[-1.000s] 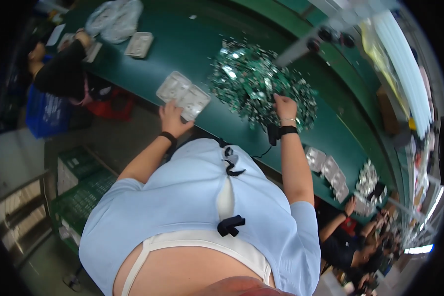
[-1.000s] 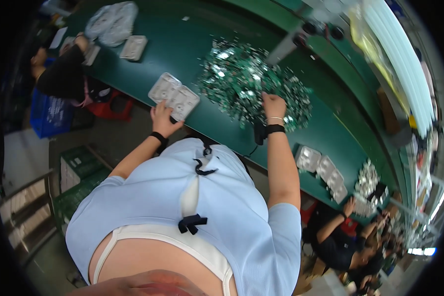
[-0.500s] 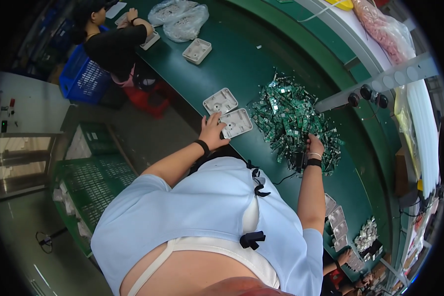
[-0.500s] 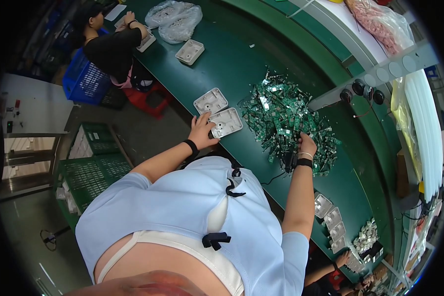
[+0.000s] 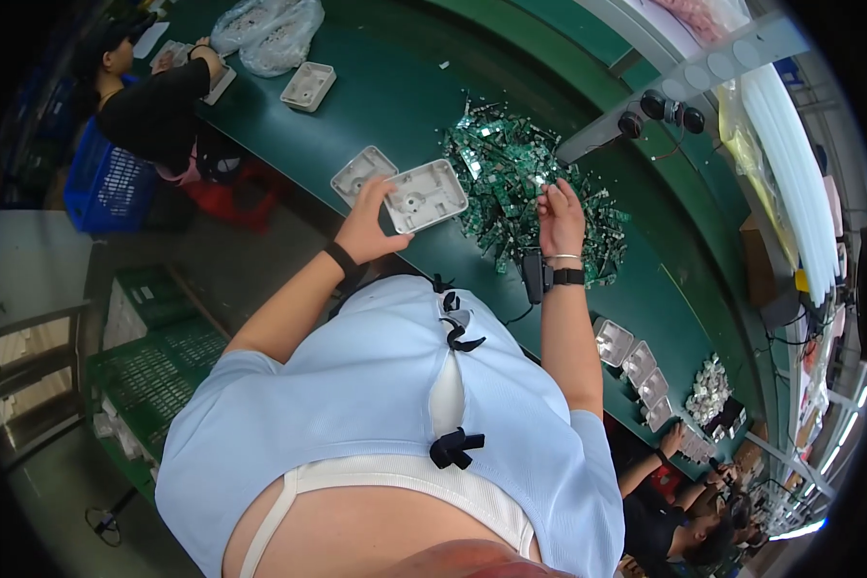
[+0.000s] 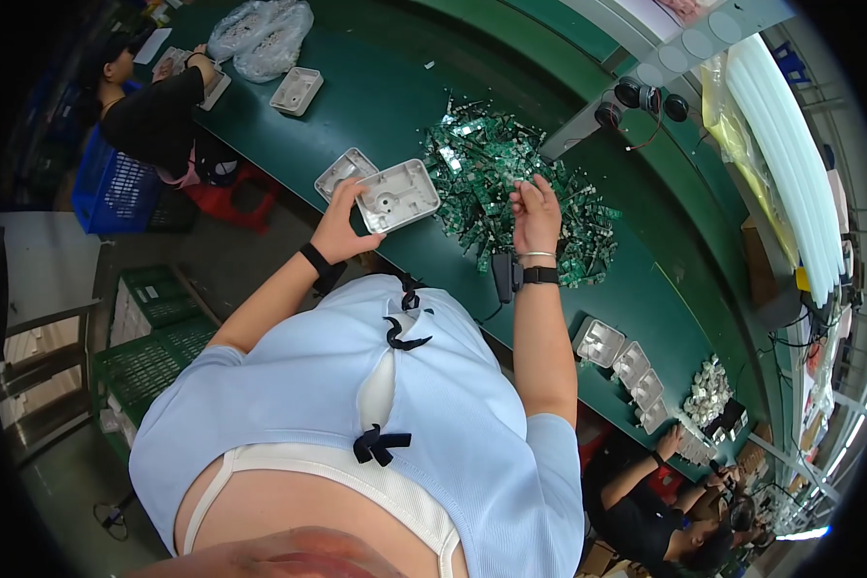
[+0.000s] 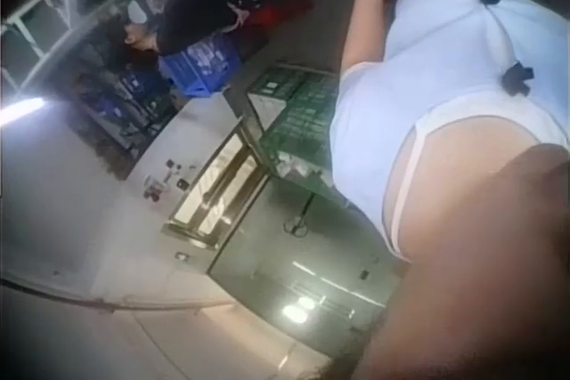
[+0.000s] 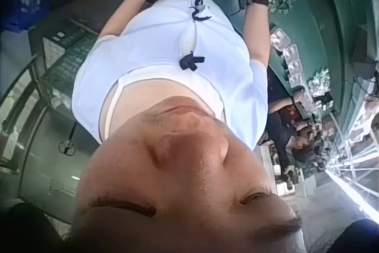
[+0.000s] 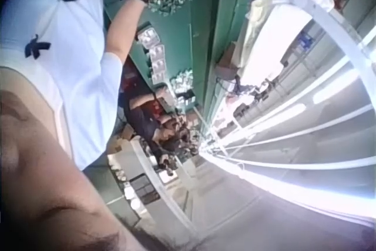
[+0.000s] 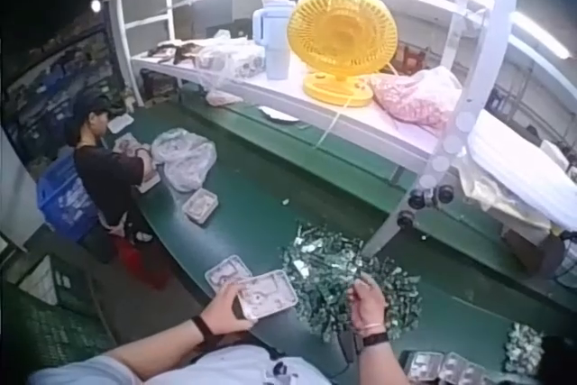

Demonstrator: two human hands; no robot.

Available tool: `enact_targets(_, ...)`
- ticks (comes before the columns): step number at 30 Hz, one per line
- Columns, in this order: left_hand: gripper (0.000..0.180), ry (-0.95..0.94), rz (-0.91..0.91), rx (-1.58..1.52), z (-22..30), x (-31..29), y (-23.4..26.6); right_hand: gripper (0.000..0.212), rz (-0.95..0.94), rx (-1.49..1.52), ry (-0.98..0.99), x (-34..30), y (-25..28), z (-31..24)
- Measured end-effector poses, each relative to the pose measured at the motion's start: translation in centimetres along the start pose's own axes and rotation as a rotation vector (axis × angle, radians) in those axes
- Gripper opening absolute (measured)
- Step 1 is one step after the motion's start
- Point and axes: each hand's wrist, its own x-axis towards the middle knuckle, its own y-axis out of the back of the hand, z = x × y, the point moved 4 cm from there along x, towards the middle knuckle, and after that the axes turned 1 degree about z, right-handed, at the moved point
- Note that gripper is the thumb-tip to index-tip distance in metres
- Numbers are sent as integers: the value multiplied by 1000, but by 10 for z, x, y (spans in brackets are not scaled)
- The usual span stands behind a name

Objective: The person picks up a plastic housing and a circuit board, fits the board into the housing, and then places the assembled unit into a tray. This process is repeated for several units, handling one housing and one circuit board at a time.

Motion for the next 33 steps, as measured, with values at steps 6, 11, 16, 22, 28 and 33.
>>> enact_targets(6,100,-41,120,-138,43,14,4,23,106,603,-532,-19,-24,18)
enact_targets(11,105,-119,100,-70,64,26,9,23,121,824,-679,-31,-37,25)
enact_targets(16,106,-152,133,-105,79,32,17,22,16,955,-763,-47,-59,15)
enact_targets(22,104,-142,130,-162,91,34,23,18,-226,635,-465,-66,-95,-27)
enact_targets(28,104,-226,149,-154,120,36,35,9,-197,-157,210,-88,-130,-56)
enact_targets(33,103,-238,125,-184,131,39,38,5,-206,-358,257,-93,-141,-56)
